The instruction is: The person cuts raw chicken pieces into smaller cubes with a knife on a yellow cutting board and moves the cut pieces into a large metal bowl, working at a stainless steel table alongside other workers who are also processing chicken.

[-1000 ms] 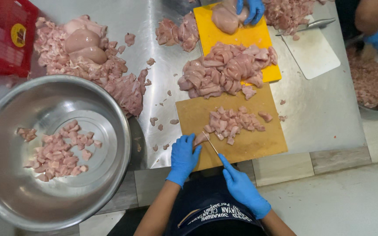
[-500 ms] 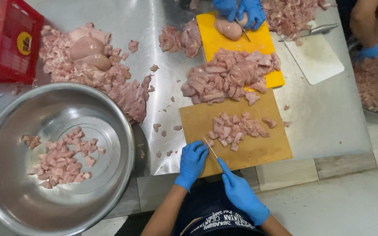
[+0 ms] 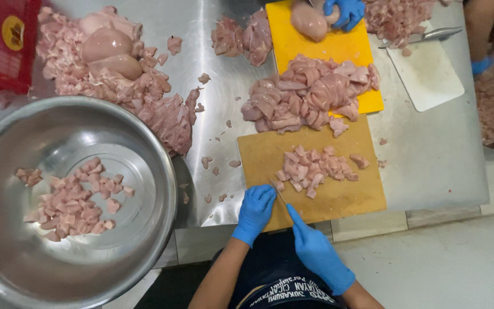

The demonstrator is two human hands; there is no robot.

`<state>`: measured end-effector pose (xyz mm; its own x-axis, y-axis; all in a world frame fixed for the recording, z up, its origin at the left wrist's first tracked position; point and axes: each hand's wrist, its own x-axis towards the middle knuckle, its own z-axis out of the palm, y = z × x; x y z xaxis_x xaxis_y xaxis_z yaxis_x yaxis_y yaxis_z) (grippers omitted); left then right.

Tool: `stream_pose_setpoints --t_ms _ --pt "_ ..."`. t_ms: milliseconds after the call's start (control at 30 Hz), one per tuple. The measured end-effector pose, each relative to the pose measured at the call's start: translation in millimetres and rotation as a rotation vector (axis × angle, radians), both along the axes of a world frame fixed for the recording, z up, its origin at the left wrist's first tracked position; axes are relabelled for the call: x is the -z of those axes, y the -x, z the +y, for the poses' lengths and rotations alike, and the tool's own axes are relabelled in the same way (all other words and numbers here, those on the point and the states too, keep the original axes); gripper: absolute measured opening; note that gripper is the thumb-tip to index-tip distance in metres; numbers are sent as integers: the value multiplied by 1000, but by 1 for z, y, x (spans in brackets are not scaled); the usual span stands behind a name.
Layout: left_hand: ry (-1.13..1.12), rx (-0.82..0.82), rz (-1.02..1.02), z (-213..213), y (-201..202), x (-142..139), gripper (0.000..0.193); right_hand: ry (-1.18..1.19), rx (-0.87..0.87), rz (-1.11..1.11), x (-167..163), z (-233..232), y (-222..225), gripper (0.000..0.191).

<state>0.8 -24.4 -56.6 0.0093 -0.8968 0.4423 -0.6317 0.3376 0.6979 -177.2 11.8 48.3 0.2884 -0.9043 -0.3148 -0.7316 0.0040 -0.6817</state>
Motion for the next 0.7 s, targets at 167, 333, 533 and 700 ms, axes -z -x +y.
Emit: stream_pose_setpoints --t_ms 167,333,533,700 --pt "-34 -3 39 4 2 8 25 101 -41 57 31 0 -5 60" --pt "-28 -43 28 4 4 13 21 -64 41 55 31 31 19 61" --pt "-65 -38 27 1 2 6 24 -55 143 25 25 19 21 58" --pt "-42 -77 100 13 -6 -4 41 -268 243 28 6 19 14 58"
